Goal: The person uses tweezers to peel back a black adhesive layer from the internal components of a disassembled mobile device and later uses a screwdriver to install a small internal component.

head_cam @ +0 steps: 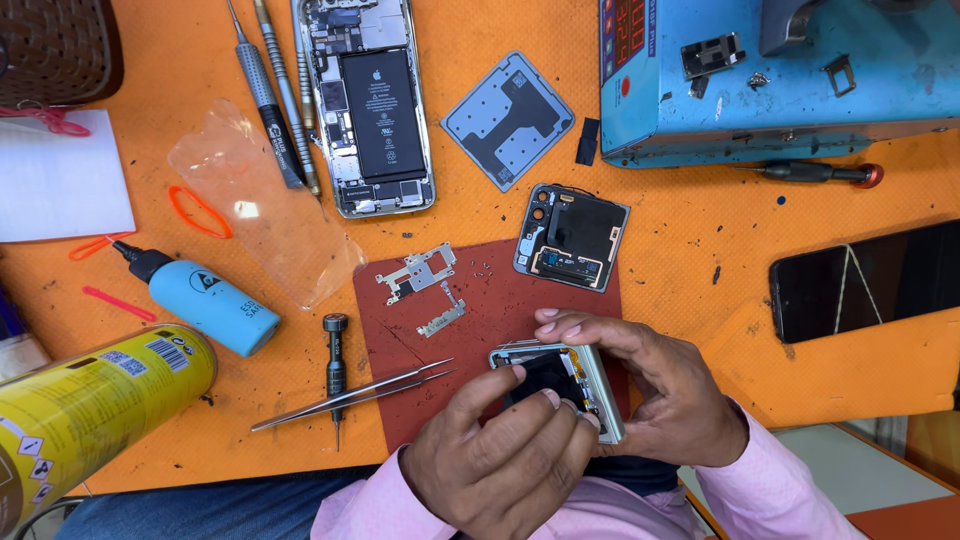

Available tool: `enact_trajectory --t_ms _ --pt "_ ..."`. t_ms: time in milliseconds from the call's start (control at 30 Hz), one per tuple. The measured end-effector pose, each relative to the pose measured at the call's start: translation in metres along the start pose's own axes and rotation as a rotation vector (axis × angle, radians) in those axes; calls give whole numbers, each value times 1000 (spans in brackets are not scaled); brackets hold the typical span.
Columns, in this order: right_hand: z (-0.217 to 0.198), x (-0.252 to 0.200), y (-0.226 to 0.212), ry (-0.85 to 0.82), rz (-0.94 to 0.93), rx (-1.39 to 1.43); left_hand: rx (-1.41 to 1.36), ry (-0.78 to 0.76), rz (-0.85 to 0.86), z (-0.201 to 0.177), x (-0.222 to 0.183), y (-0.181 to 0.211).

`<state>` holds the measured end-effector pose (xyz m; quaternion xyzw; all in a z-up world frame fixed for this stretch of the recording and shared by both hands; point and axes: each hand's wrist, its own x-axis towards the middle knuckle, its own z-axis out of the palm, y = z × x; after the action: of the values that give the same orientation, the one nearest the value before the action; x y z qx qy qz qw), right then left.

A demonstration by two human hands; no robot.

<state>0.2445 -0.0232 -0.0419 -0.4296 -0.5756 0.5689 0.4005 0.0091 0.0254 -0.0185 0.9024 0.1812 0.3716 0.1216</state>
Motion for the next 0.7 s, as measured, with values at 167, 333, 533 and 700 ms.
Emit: enact_trajectory --t_ms 167,333,533,700 --pt "3 1 -1 28 11 -23 149 31 37 -7 -6 -1" --pt "2 1 -1 27 13 -15 239 154 111 3 -11 -6" --pt "1 1 -1 9 6 4 359 328 232 23 -8 -8" --pt "0 1 -2 -1 9 14 354 191 288 11 -2 -9"
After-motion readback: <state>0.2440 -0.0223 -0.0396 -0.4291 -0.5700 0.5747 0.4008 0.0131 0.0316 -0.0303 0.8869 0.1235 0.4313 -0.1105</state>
